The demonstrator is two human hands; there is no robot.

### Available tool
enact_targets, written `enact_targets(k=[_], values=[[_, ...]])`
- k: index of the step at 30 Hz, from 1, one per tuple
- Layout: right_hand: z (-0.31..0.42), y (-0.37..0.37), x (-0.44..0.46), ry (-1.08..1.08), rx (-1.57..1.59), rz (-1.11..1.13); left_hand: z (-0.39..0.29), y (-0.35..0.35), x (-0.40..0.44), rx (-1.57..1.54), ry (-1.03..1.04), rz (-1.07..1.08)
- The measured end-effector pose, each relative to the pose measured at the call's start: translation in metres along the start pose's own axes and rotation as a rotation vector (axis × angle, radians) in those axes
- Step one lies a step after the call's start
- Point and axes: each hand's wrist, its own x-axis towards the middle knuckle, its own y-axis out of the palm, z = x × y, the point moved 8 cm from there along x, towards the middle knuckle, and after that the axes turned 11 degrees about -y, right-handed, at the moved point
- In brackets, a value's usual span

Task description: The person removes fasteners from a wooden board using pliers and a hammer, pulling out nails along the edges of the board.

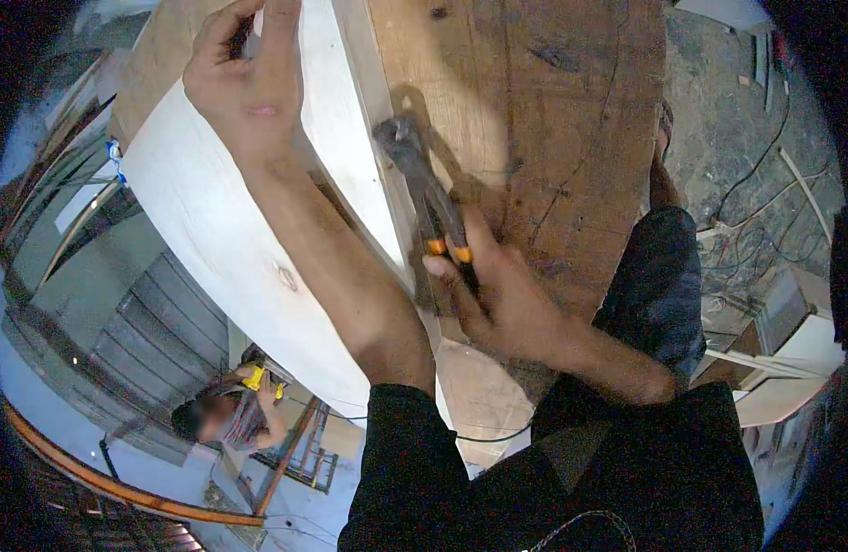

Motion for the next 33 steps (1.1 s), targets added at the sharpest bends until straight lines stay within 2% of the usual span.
enact_targets(k=[4, 6, 8, 9, 11, 14, 15, 17, 18, 20, 21, 23, 24, 26, 27, 29, 33], values=[[-0.011, 0.011, -0.022, 0.026, -0.128, 0.108, 0.000, -0.002, -0.003, -0.056, 0.014, 0.001], [-0.014, 0.015, -0.024, 0.066, -0.174, 0.162, -0.024, 0.007, -0.013, 0.019, 0.063, 0.149], [0.011, 0.006, -0.023, -0.220, -0.388, 0.042, -0.014, 0.005, -0.005, -0.014, 0.069, 0.102], [0.011, 0.006, -0.028, -0.218, -0.389, 0.041, -0.008, 0.002, -0.002, -0.048, 0.071, 0.055], [-0.008, 0.016, -0.040, -0.019, -0.123, 0.089, -0.002, 0.001, 0.000, -0.079, 0.096, 0.065], [-0.020, 0.019, -0.050, 0.080, -0.075, 0.146, -0.010, 0.002, -0.005, -0.052, 0.124, 0.056], [-0.025, 0.021, -0.054, 0.078, -0.076, 0.145, -0.013, 0.001, -0.006, 0.009, 0.127, 0.036], [-0.016, 0.015, -0.059, -0.127, -0.112, 0.039, -0.012, 0.004, -0.007, -0.031, 0.117, 0.037], [-0.015, 0.015, -0.064, -0.126, -0.109, 0.039, -0.010, 0.004, -0.007, -0.071, 0.101, 0.038], [-0.038, 0.026, -0.078, 0.204, -0.172, 0.310, -0.010, 0.004, -0.008, -0.075, 0.066, 0.033], [-0.041, 0.027, -0.081, 0.205, -0.169, 0.310, -0.007, 0.004, -0.008, -0.076, 0.027, 0.027], [-0.035, 0.026, -0.080, 0.054, -0.179, 0.248, -0.007, 0.004, -0.010, -0.099, 0.048, 0.043], [-0.035, 0.027, -0.078, 0.055, -0.179, 0.249, -0.008, 0.004, -0.011, -0.128, 0.074, 0.056], [-0.029, 0.021, -0.068, 0.106, 0.002, 0.093, -0.011, 0.002, -0.011, -0.070, 0.058, 0.031], [-0.023, 0.020, -0.061, 0.108, 0.003, 0.094, -0.012, 0.001, -0.011, -0.015, 0.049, 0.008], [-0.004, 0.005, -0.043, -0.041, -0.236, 0.021, -0.013, 0.000, -0.008, -0.009, 0.085, -0.001], [-0.015, 0.016, -0.042, -0.135, -0.158, 0.026, -0.005, -0.004, -0.003, -0.059, 0.164, 0.016]])
